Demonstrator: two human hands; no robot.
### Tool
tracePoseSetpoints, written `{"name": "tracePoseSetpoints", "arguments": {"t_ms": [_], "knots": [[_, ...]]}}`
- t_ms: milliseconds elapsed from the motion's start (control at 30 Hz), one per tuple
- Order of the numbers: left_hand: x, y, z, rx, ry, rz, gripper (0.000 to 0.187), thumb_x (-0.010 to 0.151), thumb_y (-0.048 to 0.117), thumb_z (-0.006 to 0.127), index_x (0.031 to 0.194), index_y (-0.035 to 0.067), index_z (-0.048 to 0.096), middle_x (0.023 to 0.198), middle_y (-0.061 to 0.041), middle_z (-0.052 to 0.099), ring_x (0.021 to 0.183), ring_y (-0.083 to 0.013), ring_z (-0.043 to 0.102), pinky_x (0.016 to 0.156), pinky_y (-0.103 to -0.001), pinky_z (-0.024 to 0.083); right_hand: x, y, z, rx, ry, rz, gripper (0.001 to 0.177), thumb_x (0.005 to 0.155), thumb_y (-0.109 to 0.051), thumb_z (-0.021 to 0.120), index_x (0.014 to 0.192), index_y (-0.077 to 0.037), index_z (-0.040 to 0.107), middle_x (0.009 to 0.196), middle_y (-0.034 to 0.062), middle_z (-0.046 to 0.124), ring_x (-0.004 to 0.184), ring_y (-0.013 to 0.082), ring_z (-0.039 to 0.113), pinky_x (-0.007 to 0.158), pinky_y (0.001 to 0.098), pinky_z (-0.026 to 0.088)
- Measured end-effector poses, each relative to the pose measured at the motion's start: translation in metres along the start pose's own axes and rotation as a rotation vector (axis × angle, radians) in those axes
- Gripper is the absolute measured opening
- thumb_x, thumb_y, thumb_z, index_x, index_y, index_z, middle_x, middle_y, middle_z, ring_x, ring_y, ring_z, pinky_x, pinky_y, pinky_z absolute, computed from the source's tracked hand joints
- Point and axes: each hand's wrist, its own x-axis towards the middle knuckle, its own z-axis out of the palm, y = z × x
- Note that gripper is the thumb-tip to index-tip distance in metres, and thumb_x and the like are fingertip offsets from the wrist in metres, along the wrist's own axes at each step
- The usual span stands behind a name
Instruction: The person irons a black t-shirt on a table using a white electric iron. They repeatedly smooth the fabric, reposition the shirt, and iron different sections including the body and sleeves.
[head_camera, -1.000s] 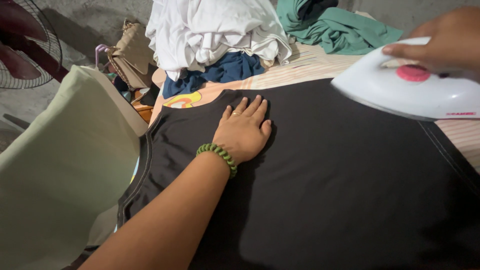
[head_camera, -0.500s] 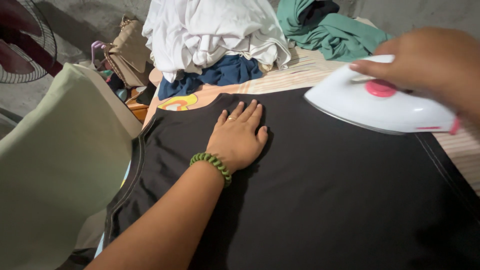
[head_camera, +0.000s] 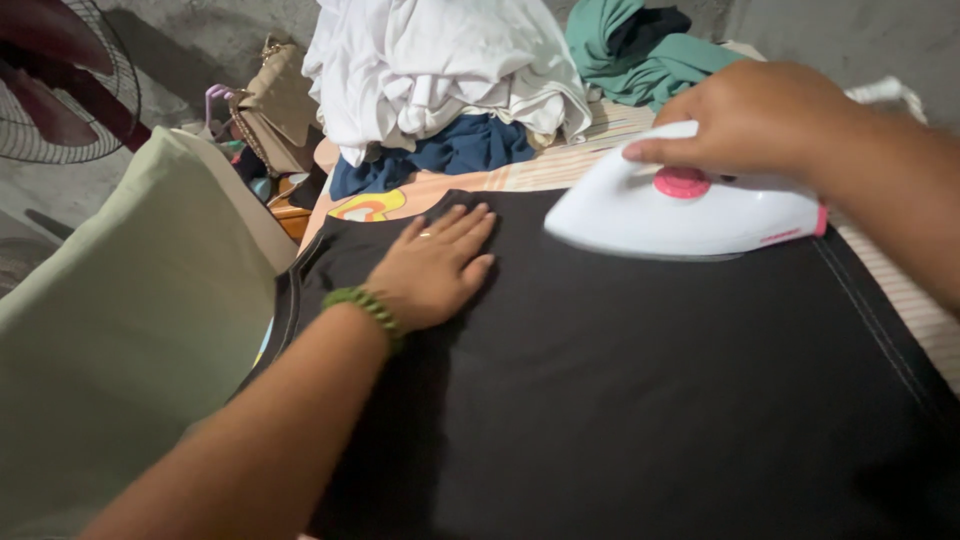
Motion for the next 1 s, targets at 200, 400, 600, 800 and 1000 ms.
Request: {"name": "tracePoseSetpoints", "arguments": {"t_ms": [200, 400, 600, 800, 1000], "knots": [[-0.059, -0.051, -0.026, 0.16, 0.059, -0.395, 0.061, 0.098, 0.043, 0.049, 0.152, 0.016, 0.038, 0.158, -0.006, 0.039, 0.145, -0.0316, 0.037, 0.117, -0.052, 0.028, 0.009, -0.029, 0.003, 0.069, 0.035, -0.079, 0.065, 0.082, -0.079, 0.057, 0.115, -0.028, 0.081, 0.099, 0.0092, 0.079, 0.095, 0.0308, 0.072, 0.085, 0.0471, 0.054], [-0.096, -0.085, -0.026, -0.335, 0.35, -0.852, 0.042, 0.099, 0.035, 0.063, 0.123, 0.002, 0.073, 0.119, -0.021, 0.074, 0.113, -0.0359, 0.07, 0.101, -0.04, 0.053, 0.019, -0.1, -0.009, 0.153, 0.07, -0.219, 0.06, 0.08, -0.076, 0.06, 0.108, -0.027, 0.08, 0.096, 0.0084, 0.077, 0.091, 0.0328, 0.072, 0.08, 0.0472, 0.054], [-0.101, -0.093, -0.023, -0.717, 0.439, -1.025, 0.045, 0.096, 0.036, 0.063, 0.121, -0.001, 0.068, 0.112, -0.017, 0.074, 0.105, -0.0283, 0.071, 0.093, -0.037, 0.052, 0.019, -0.163, -0.015, 0.176, 0.099, -0.364, 0.06, 0.085, -0.074, 0.057, 0.089, -0.019, 0.08, 0.087, 0.0091, 0.075, 0.087, 0.0329, 0.07, 0.076, 0.0487, 0.053], [-0.102, -0.094, -0.023, -0.794, 0.47, -1.027, 0.048, 0.096, 0.04, 0.06, 0.121, 0.0, 0.068, 0.116, -0.017, 0.073, 0.109, -0.0287, 0.069, 0.095, -0.037, 0.051, 0.019, -0.216, -0.017, 0.226, 0.16, -0.396, 0.062, 0.088, -0.072, 0.057, 0.089, -0.014, 0.078, 0.079, 0.0122, 0.073, 0.077, 0.0342, 0.07, 0.069, 0.0492, 0.053], [-0.099, -0.103, -0.014, -0.692, 0.463, -1.098, 0.052, 0.099, 0.043, 0.055, 0.125, -0.002, 0.064, 0.121, -0.021, 0.069, 0.114, -0.034, 0.066, 0.098, -0.04, 0.05, 0.028, -0.246, -0.015, 0.211, 0.2, -0.434, 0.066, 0.089, -0.072, 0.058, 0.088, -0.01, 0.079, 0.08, 0.0142, 0.073, 0.076, 0.0336, 0.071, 0.066, 0.0475, 0.054]]}}
